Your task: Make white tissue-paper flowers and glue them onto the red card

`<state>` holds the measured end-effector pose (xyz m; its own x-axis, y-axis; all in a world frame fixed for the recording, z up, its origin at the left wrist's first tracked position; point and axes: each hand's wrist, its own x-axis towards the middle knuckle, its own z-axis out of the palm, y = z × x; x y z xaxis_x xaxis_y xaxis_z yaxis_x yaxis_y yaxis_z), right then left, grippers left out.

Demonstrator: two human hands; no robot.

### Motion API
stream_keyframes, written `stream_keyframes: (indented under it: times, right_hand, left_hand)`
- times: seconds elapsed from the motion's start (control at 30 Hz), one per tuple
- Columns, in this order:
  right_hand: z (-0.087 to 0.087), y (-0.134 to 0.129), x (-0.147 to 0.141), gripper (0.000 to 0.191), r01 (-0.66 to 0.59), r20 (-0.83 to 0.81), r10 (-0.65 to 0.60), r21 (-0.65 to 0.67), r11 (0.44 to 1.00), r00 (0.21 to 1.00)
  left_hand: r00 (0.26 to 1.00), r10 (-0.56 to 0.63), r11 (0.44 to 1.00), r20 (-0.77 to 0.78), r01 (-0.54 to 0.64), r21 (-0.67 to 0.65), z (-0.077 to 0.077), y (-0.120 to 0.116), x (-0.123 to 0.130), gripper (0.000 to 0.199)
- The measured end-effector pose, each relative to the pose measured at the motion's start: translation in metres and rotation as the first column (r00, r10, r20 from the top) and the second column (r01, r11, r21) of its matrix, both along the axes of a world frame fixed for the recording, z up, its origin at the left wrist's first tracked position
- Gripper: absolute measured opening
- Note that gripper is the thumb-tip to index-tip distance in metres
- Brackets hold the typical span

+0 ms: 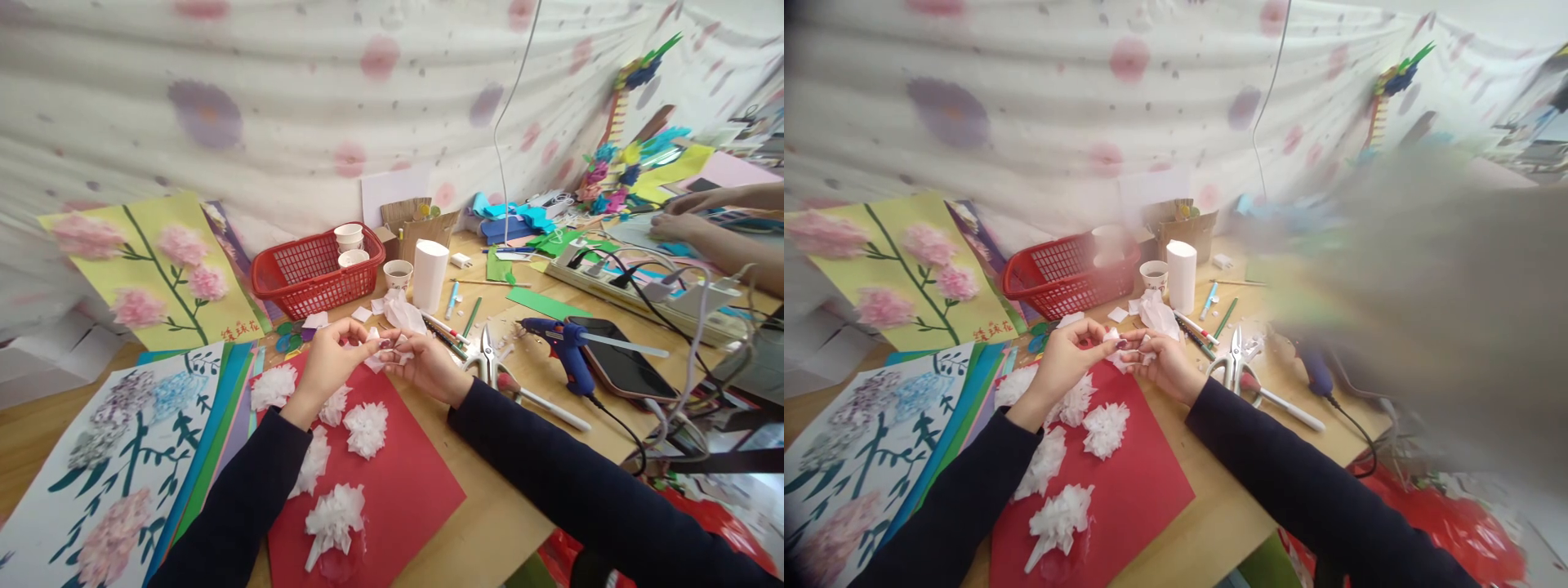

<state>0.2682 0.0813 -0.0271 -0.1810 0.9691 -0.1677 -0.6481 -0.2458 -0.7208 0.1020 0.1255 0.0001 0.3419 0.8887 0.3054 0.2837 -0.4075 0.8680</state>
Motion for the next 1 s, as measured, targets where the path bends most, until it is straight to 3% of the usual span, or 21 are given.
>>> stream_keyframes:
  times: [0.2, 0.43, 0.63, 0.77, 1.0]
  right_hand:
    - [0.006, -0.004, -0.001, 0.008, -0.052, 0.054, 0.051, 0.013, 0.999, 0.997]
    - [0.013, -0.01, -0.005, 0.032, -0.037, 0.228, 0.006, 0.132, 0.991, 0.974]
    - [0.01, -0.009, -0.004, 0.028, -0.024, 0.272, -0.021, 0.162, 0.987, 0.962]
    - [0.01, -0.009, -0.004, 0.026, 0.004, 0.232, -0.035, 0.133, 0.991, 0.972]
    - [0.005, -0.007, -0.003, 0.031, 0.029, 0.246, -0.08, 0.203, 0.979, 0.966]
  left_hand:
    - [0.999, -0.031, 0.994, -0.034, 0.034, 0.106, 0.005, -0.006, 0.0, 0.021]
    - [0.988, -0.09, 0.986, -0.127, 0.106, 0.126, 0.008, -0.012, 0.001, 0.024]
    - [0.988, -0.051, 0.984, -0.148, 0.075, 0.16, 0.008, -0.012, 0.001, 0.025]
    - [0.989, -0.058, 0.987, -0.134, 0.076, 0.139, 0.007, -0.012, 0.0, 0.027]
    - [0.989, -0.133, 0.99, -0.07, 0.136, 0.031, 0.015, -0.01, 0.0, 0.016]
